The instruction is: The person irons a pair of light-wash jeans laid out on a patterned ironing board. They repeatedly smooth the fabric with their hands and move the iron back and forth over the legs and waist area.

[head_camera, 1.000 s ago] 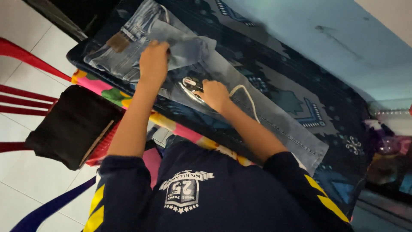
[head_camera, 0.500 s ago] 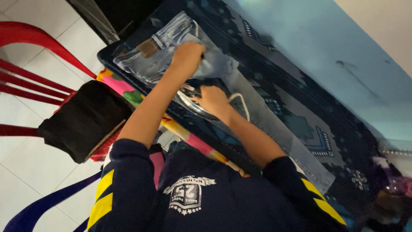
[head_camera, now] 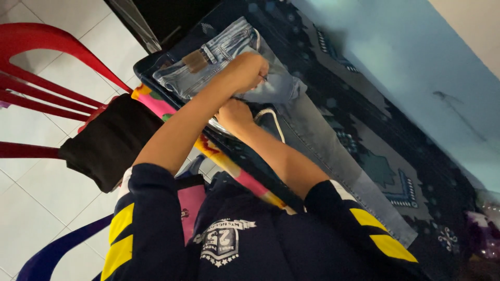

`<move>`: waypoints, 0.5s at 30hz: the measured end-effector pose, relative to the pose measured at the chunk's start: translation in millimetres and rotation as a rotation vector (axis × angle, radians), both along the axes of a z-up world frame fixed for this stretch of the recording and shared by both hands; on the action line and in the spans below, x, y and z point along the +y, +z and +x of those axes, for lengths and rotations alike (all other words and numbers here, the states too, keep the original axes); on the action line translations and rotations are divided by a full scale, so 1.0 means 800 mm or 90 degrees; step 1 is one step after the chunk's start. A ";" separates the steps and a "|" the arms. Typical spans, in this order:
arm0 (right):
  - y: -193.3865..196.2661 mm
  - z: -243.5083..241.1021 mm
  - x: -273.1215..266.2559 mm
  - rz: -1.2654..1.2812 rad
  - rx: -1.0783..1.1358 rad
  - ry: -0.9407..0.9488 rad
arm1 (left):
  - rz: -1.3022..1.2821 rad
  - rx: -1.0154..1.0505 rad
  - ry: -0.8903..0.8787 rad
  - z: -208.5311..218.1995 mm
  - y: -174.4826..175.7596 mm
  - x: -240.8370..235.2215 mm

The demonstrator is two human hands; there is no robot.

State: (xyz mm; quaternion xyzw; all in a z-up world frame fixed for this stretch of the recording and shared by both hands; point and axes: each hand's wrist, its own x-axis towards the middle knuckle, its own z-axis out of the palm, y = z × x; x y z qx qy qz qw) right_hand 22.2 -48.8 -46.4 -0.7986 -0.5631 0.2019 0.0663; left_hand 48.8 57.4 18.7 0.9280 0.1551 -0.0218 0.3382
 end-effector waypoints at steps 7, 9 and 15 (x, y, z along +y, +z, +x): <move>0.020 0.022 -0.065 -0.038 0.005 -0.067 | 0.034 0.039 -0.001 -0.024 0.044 -0.008; -0.001 0.048 -0.109 -0.058 -0.038 -0.161 | 0.000 0.030 0.042 -0.038 0.047 -0.003; 0.033 0.079 -0.254 -0.135 -0.043 -0.337 | -0.013 -0.058 0.051 -0.079 0.030 -0.027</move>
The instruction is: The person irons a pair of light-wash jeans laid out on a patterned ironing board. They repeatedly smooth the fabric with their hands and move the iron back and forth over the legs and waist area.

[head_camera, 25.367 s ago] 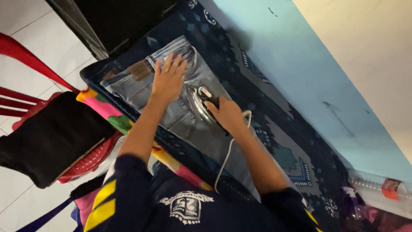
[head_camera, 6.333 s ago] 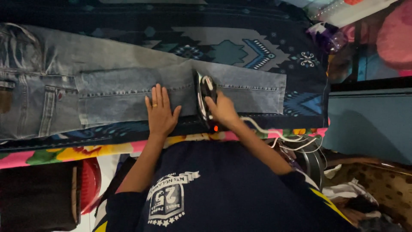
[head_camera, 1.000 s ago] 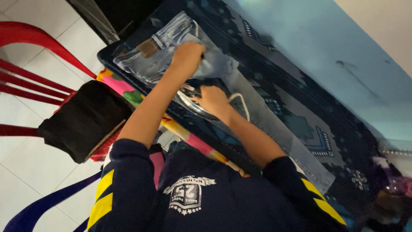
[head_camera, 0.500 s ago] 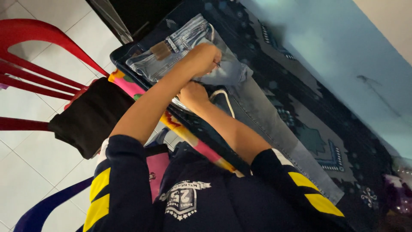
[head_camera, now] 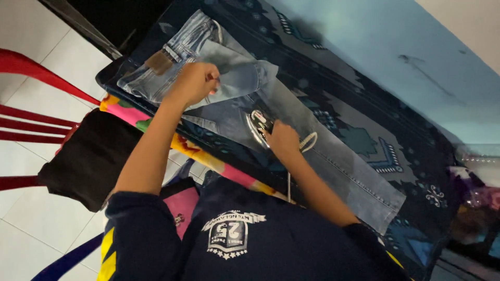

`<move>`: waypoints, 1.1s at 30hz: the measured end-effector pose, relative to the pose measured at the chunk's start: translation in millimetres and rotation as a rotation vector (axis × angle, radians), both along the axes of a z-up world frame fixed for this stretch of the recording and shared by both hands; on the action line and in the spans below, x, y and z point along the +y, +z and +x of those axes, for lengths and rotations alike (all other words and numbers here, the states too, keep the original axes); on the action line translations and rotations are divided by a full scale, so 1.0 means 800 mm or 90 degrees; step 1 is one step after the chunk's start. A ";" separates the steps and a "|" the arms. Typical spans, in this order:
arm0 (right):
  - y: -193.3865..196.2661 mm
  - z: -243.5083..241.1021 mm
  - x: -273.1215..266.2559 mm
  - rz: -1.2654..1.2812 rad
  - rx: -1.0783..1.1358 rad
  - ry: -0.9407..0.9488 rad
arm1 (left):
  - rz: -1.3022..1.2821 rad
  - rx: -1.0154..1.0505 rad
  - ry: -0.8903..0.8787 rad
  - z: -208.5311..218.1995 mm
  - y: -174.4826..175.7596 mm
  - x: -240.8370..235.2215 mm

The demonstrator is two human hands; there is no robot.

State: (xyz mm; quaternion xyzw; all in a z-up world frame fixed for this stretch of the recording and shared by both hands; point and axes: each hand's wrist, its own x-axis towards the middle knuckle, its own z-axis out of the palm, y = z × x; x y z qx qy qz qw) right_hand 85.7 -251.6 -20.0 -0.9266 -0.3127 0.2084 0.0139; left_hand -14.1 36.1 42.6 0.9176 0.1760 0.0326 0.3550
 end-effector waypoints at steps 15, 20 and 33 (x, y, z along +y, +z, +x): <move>0.011 -0.015 0.001 0.093 0.019 0.110 | -0.027 -0.010 0.038 -0.038 -0.057 -0.056; 0.050 -0.033 -0.072 -0.018 0.046 0.140 | -0.014 0.027 0.050 -0.067 -0.110 -0.117; 0.090 -0.008 -0.232 -0.146 0.062 0.029 | 0.449 -0.380 0.069 -0.112 -0.252 -0.245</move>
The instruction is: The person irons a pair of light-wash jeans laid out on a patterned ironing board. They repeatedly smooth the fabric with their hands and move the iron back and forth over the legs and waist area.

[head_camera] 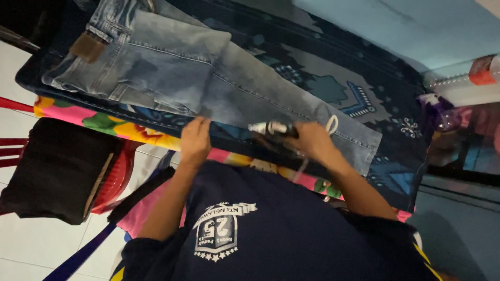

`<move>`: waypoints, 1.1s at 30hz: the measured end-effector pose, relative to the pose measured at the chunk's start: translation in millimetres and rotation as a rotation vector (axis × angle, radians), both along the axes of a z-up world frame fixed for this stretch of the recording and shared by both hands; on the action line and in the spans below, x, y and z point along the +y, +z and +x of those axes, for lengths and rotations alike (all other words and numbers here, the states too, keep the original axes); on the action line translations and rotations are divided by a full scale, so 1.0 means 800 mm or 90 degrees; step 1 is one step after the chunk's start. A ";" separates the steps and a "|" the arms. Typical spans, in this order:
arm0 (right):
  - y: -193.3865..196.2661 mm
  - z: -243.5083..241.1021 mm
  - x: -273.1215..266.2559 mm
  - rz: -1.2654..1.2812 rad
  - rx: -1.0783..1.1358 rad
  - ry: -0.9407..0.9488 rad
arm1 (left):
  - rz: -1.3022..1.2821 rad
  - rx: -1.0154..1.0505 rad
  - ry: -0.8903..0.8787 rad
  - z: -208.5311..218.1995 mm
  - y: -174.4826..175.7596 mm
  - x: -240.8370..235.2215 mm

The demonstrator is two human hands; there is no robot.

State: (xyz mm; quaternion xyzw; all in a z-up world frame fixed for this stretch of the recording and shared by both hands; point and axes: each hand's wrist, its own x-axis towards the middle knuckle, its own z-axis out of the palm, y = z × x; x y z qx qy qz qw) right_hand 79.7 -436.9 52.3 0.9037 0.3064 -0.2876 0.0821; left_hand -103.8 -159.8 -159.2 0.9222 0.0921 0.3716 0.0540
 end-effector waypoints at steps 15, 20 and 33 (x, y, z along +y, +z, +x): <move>-0.114 0.000 -0.152 -0.026 -0.067 0.069 | -0.142 0.435 -0.011 0.014 0.045 -0.022; -0.109 -0.003 -0.181 -0.035 -0.051 -0.042 | -0.098 0.360 0.037 0.012 0.031 -0.026; -0.095 0.007 0.070 0.182 -0.046 0.087 | -0.082 0.243 0.117 -0.006 -0.022 -0.014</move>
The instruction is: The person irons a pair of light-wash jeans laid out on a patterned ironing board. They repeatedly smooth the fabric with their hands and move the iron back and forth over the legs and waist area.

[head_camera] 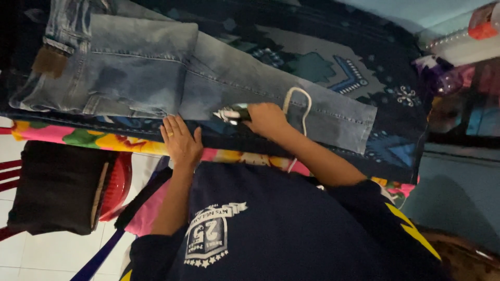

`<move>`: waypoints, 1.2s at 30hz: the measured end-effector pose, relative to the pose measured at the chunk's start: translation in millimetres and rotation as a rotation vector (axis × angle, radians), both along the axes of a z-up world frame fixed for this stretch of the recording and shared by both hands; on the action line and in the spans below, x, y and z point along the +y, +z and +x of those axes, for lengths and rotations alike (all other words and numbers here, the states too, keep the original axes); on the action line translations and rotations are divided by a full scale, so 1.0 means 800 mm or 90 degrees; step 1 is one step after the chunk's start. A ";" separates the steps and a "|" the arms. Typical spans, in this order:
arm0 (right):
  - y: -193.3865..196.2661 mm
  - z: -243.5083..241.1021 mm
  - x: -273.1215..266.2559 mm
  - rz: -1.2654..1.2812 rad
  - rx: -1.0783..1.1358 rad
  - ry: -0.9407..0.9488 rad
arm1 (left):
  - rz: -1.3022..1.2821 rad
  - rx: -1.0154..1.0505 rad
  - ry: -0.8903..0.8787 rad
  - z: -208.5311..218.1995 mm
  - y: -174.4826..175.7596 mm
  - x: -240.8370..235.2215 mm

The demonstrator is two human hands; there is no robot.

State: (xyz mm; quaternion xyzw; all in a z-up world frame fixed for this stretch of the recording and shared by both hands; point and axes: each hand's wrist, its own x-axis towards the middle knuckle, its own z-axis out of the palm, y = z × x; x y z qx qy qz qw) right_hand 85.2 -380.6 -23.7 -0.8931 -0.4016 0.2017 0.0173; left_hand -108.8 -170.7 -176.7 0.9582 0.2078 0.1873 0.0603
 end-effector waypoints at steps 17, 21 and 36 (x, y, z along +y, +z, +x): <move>0.028 0.000 -0.155 -0.134 0.039 -0.138 | -0.060 0.088 -0.062 -0.008 0.020 0.007; 0.057 0.000 -0.292 -0.213 0.041 -0.281 | -0.082 0.123 -0.034 -0.006 0.032 0.002; 0.069 0.073 -0.108 -0.013 -0.035 -0.139 | -0.112 0.042 -0.141 0.128 0.070 -0.079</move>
